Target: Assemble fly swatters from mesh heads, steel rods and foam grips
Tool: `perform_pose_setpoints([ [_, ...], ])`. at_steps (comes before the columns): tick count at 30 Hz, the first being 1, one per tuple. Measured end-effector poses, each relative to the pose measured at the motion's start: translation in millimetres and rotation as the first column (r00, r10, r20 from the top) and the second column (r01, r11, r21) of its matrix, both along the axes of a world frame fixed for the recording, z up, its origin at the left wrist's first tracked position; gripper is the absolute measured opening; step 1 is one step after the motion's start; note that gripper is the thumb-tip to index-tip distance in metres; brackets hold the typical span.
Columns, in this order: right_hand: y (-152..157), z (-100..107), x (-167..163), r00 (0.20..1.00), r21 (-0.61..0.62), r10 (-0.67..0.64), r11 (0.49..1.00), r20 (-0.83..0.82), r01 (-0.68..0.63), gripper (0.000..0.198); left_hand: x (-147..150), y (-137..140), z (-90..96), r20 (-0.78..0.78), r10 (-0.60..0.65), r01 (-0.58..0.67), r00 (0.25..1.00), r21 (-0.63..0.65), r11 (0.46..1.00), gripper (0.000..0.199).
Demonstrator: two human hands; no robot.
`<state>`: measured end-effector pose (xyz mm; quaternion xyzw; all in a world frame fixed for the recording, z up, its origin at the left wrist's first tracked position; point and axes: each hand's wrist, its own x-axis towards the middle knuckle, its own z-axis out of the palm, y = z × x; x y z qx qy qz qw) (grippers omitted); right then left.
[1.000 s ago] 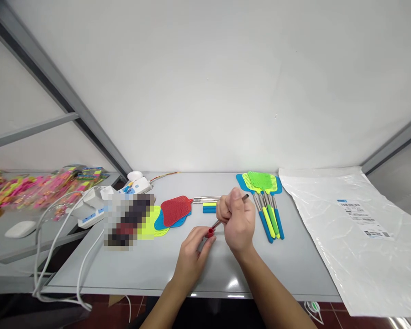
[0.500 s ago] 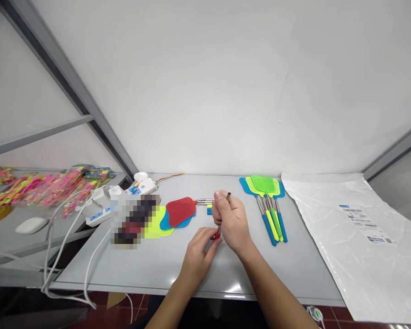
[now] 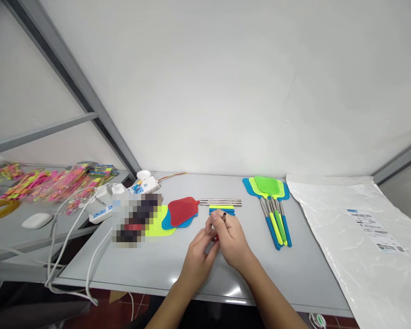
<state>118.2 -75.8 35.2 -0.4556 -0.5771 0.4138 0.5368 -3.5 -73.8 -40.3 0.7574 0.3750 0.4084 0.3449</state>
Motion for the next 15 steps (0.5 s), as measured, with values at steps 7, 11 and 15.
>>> perform_pose_setpoints([
  [7, 3, -12, -5, 0.999, -0.005, -0.015, 1.0, -0.051, 0.015, 0.045, -1, 0, -2.7, 0.012, -0.003, 0.002, 1.0, 0.028, 1.0, 0.022],
  [11, 3, -19, -6, 0.996, 0.014, -0.028, 0.999, -0.082, 0.029, 0.044, 0, 1, -2.2, 0.008, -0.018, 0.018, 1.0, 0.048, 0.999, 0.032],
  [15, 2, -24, -8, 0.991, 0.025, -0.072, 0.997, -0.113, 0.075, 0.043, -1, 2, -3.3, -0.002, -0.03, 0.03, 1.0, 0.073, 0.997, 0.036],
])
